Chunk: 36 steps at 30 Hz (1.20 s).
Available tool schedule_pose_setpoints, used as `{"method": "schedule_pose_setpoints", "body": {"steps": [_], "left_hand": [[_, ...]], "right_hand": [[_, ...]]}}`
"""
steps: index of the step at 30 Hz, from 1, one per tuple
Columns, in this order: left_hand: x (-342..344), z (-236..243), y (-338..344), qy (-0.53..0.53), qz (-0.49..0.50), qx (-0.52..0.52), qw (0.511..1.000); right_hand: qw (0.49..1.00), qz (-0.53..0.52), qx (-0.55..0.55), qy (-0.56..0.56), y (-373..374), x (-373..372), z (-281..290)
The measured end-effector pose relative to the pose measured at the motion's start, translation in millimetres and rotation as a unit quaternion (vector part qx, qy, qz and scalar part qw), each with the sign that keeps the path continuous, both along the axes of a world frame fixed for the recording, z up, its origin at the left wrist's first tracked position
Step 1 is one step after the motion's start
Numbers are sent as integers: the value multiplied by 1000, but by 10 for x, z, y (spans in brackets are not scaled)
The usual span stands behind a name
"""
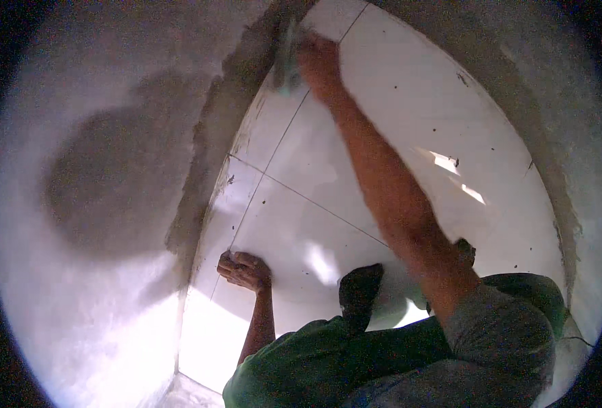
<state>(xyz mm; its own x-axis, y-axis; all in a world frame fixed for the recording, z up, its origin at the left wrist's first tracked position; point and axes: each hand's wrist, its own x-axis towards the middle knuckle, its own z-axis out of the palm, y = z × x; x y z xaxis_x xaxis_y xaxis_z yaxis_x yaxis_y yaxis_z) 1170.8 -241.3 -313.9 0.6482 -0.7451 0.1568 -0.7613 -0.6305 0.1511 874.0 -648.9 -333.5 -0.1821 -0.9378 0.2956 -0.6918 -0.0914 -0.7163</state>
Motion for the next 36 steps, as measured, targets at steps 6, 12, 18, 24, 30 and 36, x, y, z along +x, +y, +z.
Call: {"method": "schedule_pose_setpoints", "body": {"steps": [6,12,18,24,30,36], "left_hand": [[1,1,18,19,-1,-19,1000],[5,16,30,68,-14,-61,996],[-28,37,30,13,2,-11,1000],[-11,27,48,8,-3,-8,1000],[5,19,62,8,-8,-7,1000],[-9,-2,39,-18,-14,-3,1000]], "right_hand": [[932,119,24,-341,1421,1145,162],[948,-19,-8,-318,716,362,173],[980,-74,-106,-149,817,863,745],[980,4,-20,-198,862,499,411],[878,168,198,-402,-252,-775,901],[967,71,7,-243,633,504,835]]}}
